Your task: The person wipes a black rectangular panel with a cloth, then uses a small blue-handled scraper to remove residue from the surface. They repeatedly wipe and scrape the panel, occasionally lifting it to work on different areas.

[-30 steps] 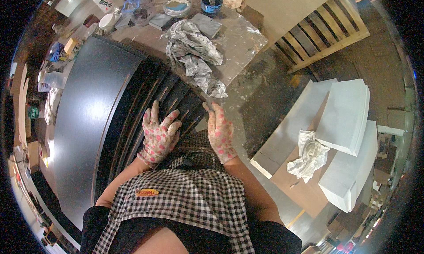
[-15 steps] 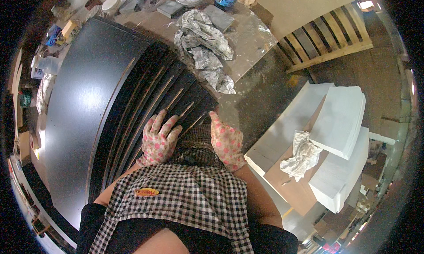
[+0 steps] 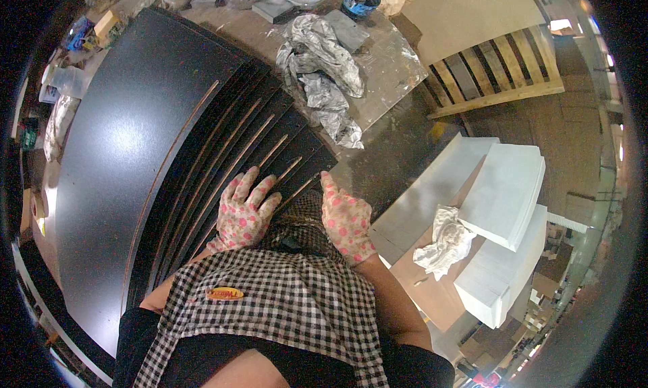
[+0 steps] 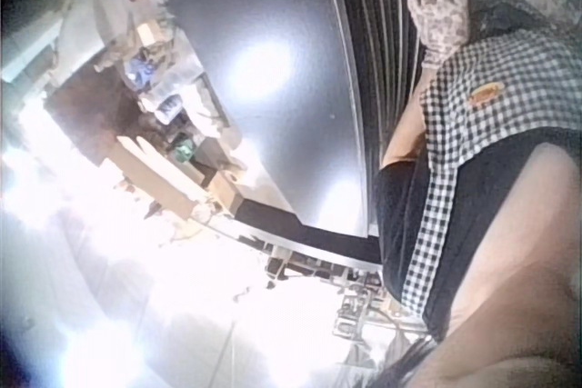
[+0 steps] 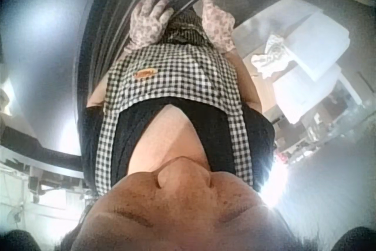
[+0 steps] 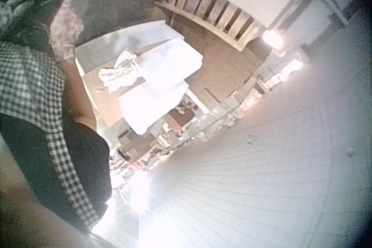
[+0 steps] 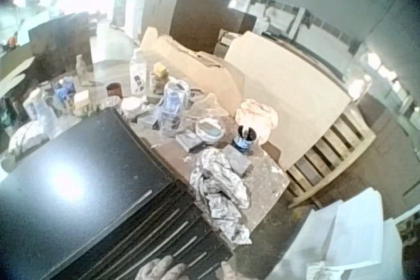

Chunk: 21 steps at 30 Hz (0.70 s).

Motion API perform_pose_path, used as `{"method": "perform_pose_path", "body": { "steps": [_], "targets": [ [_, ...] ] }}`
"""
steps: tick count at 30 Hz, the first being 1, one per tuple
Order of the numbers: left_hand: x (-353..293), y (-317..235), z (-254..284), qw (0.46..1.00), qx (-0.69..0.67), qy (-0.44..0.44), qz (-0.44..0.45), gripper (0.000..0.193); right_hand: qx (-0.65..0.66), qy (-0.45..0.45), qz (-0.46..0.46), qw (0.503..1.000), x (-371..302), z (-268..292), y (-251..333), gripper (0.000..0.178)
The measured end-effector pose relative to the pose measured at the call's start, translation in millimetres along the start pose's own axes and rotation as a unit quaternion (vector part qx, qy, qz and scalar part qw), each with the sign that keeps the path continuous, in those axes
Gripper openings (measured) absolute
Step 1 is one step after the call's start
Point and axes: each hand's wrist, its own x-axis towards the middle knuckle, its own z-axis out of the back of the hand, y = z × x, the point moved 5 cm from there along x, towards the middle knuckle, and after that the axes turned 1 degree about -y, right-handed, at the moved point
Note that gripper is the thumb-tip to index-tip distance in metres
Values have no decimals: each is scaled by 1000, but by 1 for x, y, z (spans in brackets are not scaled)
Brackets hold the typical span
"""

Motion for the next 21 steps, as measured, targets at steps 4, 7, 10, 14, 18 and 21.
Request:
{"method": "perform_pose_path", "body": {
  "steps": [4, 7, 10, 14, 18, 21],
  "targets": [
    [-2, 0, -2, 1000, -12, 26, -1, 24, 17, -37, 25, 999, -4, -5, 7, 49],
    [-4, 1, -3, 999, -25, 39, 4, 25, 26, -39, 23, 999, -9, -8, 12, 52],
    [-4, 2, -5, 999, -32, 39, 9, 25, 54, 25, -56, 997, -13, -16, 6, 44],
    [-4, 1, -4, 1000, -9, -3, 10, 20, 86, -66, -47, 993, -14, -10, 2, 44],
    [-5, 2, -6, 999, -22, 17, 17, 21, 58, -96, -3, 994, -10, -6, 0, 52],
    [-7, 2, -8, 998, -38, 52, 13, 26, 57, -83, -15, 995, -7, -3, 0, 48]
  ]
}}
